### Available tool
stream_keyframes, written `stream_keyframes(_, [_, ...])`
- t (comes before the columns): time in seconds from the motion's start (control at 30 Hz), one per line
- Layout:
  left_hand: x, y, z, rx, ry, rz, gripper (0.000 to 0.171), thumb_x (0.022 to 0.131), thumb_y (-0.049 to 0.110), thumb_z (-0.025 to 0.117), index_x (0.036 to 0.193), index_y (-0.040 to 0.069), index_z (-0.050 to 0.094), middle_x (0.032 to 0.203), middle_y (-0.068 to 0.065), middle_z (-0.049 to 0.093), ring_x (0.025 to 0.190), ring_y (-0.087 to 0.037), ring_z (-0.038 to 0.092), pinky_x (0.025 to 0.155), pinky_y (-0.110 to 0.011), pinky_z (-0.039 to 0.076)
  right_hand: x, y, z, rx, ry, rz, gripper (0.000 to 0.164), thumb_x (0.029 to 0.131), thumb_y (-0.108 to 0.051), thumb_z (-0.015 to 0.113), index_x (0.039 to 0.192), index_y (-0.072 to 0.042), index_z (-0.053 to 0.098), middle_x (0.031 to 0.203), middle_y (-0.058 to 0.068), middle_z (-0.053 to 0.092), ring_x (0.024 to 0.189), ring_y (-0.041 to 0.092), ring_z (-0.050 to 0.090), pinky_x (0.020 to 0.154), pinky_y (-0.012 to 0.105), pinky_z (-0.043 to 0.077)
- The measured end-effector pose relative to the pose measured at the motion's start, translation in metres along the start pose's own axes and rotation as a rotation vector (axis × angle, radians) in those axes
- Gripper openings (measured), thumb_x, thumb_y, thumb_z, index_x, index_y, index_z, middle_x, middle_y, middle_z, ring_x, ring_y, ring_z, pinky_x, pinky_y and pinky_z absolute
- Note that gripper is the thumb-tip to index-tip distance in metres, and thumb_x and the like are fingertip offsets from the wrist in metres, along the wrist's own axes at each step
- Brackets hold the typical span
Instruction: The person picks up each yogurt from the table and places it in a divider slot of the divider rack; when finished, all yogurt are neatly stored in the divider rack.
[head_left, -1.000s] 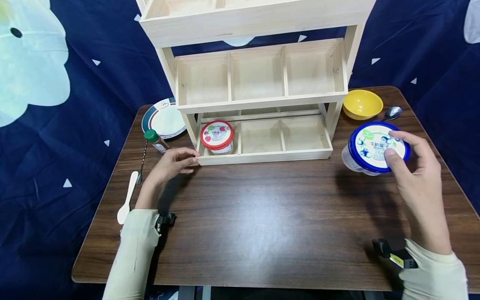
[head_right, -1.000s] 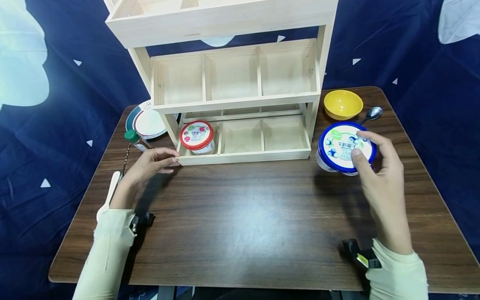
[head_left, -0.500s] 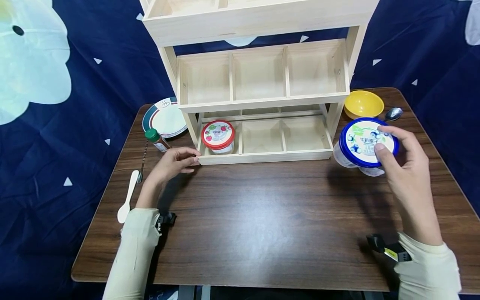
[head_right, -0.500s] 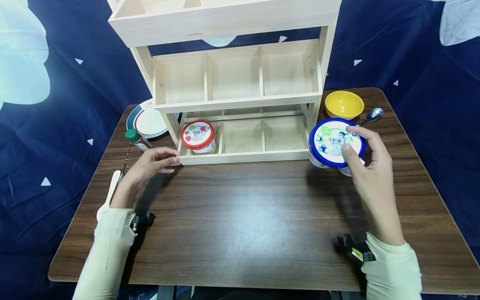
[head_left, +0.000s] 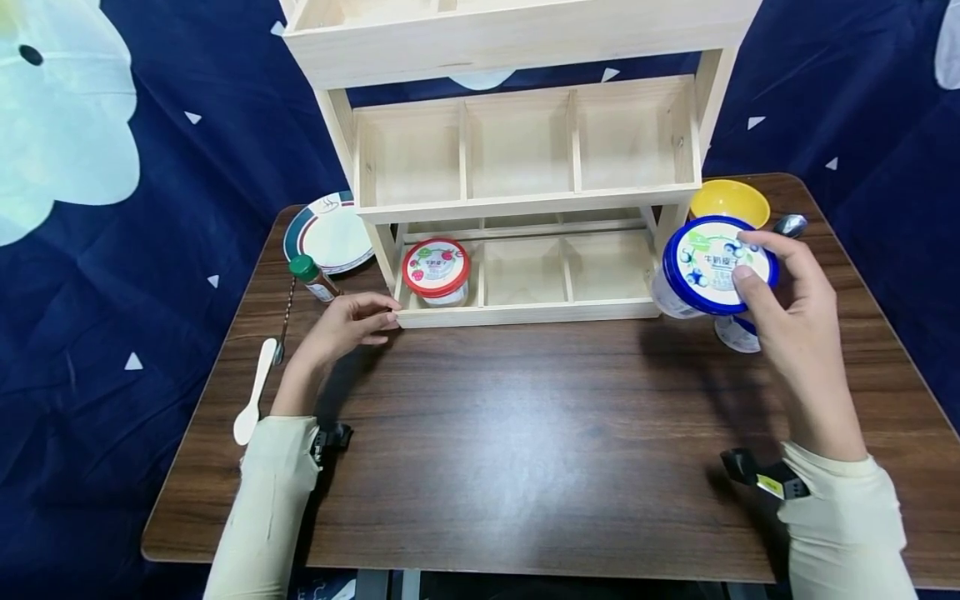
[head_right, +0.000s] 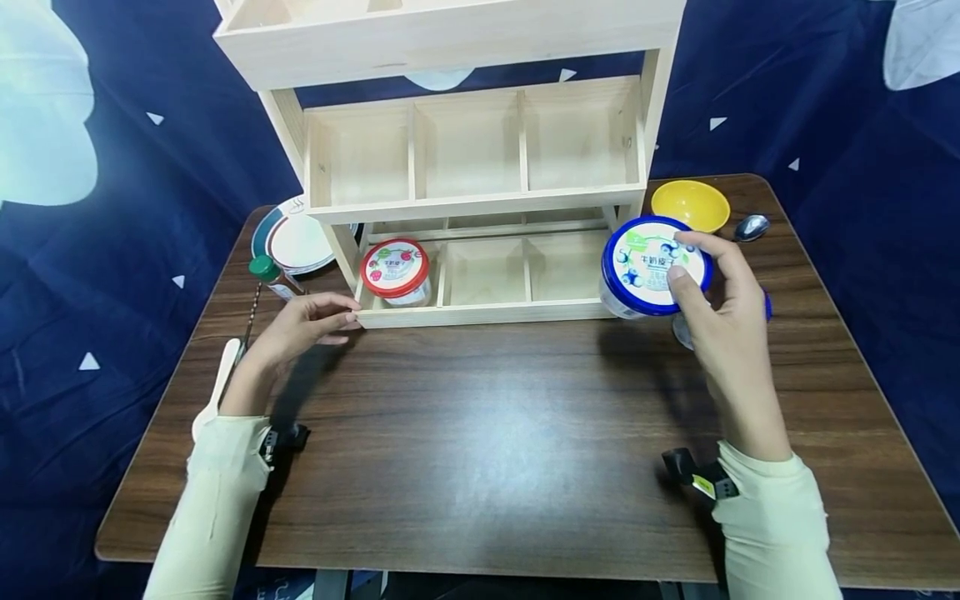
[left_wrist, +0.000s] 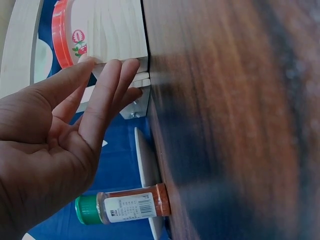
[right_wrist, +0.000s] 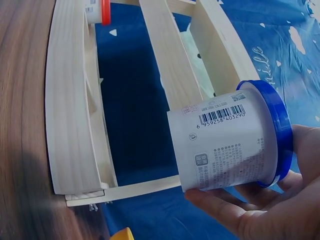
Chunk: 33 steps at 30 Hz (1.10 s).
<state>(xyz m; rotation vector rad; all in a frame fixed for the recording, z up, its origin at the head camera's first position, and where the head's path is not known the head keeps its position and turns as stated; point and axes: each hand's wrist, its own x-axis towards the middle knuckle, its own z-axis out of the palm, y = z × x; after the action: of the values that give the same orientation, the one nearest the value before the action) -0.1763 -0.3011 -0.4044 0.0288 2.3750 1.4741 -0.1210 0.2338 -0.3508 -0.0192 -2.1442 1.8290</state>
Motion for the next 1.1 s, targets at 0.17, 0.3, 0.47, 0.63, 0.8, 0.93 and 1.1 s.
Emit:
stream_keyframes(0.17, [0.001,0.0,0.0,0.001,0.007,-0.003,0.03,0.111,0.006,0.062,0.137,-0.007,0.066,0.134,-0.033,0.066,0.113,-0.024,0.074,0.091,-0.034,0.066,0.003,0.003,0.004,-0.058,-0.025,-0.033,0.04,0.109,-0.01,0.062,0.148,-0.016,0.066,0.136,-0.001,0.057,0.112,0.017,0.058,0.085,0.008,0.056])
stream_keyframes(0.3, [0.0,0.001,0.0,0.005,0.01,-0.002,0.03,0.111,0.007,0.063,0.137,-0.007,0.067,0.134,-0.032,0.066,0.113,-0.025,0.074,0.091,-0.035,0.066,0.005,0.004,0.009,-0.147,-0.057,-0.035,0.041,0.11,-0.014,0.061,0.151,-0.019,0.064,0.139,-0.003,0.056,0.112,0.016,0.057,0.087,0.008,0.054])
stream_keyframes(0.47, [0.0,0.002,0.0,-0.001,0.003,-0.012,0.03,0.112,0.007,0.062,0.138,-0.007,0.066,0.135,-0.032,0.066,0.113,-0.025,0.073,0.092,-0.036,0.066,0.006,0.005,0.015,-0.159,-0.103,-0.022,0.041,0.111,-0.018,0.06,0.152,-0.02,0.062,0.147,0.001,0.054,0.117,0.017,0.054,0.09,0.009,0.051])
stream_keyframes(0.63, [0.0,0.003,0.0,-0.004,0.001,-0.02,0.031,0.112,0.008,0.063,0.138,-0.006,0.066,0.136,-0.031,0.066,0.114,-0.024,0.074,0.093,-0.035,0.066,0.003,0.004,0.023,-0.143,-0.119,-0.056,0.04,0.112,-0.016,0.06,0.152,-0.017,0.061,0.148,0.001,0.055,0.12,0.018,0.054,0.094,0.011,0.051])
stream_keyframes(0.8, [0.0,0.003,-0.001,-0.005,0.0,-0.023,0.03,0.112,0.008,0.063,0.138,-0.006,0.067,0.137,-0.031,0.065,0.114,-0.023,0.073,0.093,-0.034,0.066,0.001,0.001,0.03,-0.121,-0.132,-0.077,0.04,0.111,-0.015,0.061,0.151,-0.015,0.062,0.147,-0.001,0.054,0.12,0.018,0.055,0.093,0.011,0.052])
stream_keyframes(0.93, [0.0,0.002,-0.001,-0.005,-0.001,-0.018,0.03,0.112,0.007,0.062,0.139,-0.006,0.066,0.137,-0.031,0.065,0.113,-0.022,0.073,0.092,-0.034,0.066,0.001,0.0,0.036,-0.108,-0.141,-0.082,0.04,0.111,-0.015,0.061,0.151,-0.014,0.062,0.144,-0.002,0.055,0.118,0.018,0.054,0.091,0.011,0.053])
stream_keyframes(1.1, [0.0,0.001,-0.001,-0.005,0.001,-0.005,0.03,0.112,0.007,0.062,0.138,-0.007,0.066,0.136,-0.032,0.066,0.113,-0.023,0.074,0.092,-0.035,0.066,0.0,-0.001,0.042,-0.095,-0.162,-0.083,0.04,0.111,-0.015,0.062,0.151,-0.014,0.062,0.146,0.001,0.055,0.119,0.019,0.054,0.092,0.012,0.052])
